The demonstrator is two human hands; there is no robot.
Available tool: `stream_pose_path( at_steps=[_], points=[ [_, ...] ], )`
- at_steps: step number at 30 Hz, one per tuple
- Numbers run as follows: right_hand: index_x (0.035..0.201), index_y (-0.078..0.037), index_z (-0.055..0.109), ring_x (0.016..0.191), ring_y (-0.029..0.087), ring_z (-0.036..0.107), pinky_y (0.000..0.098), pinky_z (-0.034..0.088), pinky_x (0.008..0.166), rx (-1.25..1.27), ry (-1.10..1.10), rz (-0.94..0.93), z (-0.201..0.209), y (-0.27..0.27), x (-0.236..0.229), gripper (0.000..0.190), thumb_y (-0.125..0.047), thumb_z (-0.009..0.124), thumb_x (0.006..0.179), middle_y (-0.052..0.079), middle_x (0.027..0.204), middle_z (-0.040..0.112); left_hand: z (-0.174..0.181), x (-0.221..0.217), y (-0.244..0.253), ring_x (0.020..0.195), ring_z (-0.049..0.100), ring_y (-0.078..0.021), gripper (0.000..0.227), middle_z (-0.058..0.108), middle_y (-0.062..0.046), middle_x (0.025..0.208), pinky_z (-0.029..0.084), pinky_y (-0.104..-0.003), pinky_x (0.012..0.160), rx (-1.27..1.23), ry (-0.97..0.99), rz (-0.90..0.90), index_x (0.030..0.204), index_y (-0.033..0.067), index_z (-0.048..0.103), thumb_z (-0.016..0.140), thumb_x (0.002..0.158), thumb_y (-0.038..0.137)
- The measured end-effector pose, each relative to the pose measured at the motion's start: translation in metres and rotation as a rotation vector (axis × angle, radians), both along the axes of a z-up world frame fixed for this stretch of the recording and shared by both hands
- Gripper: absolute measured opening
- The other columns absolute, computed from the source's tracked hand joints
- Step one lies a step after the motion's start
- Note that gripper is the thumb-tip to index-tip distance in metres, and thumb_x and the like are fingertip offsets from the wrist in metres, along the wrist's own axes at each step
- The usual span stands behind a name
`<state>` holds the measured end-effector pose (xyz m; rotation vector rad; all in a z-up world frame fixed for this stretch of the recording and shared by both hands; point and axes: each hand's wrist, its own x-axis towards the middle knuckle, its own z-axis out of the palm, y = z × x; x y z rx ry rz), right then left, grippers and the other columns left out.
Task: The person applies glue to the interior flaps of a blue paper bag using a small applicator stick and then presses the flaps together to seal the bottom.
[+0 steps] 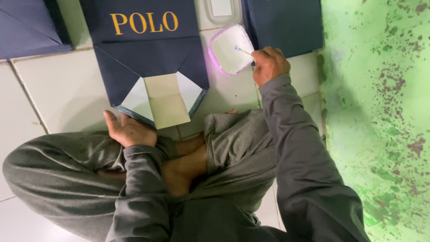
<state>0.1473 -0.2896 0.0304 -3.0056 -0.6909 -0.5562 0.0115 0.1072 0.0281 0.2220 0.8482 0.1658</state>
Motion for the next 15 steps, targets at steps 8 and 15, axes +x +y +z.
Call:
stream_pose_path(
  at_steps=[8, 15],
  points=[
    [0.082, -0.021, 0.065, 0.074, 0.026, 0.064, 0.0373, 0.058, 0.054, -0.213, -0.039, 0.019, -0.023, 0.02, 0.015, 0.016, -0.007, 0.074, 0.082, -0.002, 0.078, 0.056, 0.004, 0.006, -0.015, 0.126, 0.064, -0.0426, 0.059, 0.069, -0.023, 0.131, 0.042, -0.059, 0.118, 0.07, 0.065, 0.061, 0.136, 0.0081, 0.063, 0.042, 0.098, 0.048],
    [0.08, -0.026, 0.064, 0.079, 0.023, 0.06, 0.036, 0.056, 0.056, -0.27, -0.023, 0.026, -0.039, 0.02, 0.017, 0.021, -0.006, 0.071, 0.077, -0.005, 0.078, 0.052, -0.019, 0.006, -0.014, 0.103, 0.074, -0.042, 0.06, 0.075, -0.024, 0.114, 0.058, -0.058, 0.103, -0.006, 0.049, 0.096, 0.126, 0.0044, 0.07, 0.05, 0.094, 0.051]
  ],
)
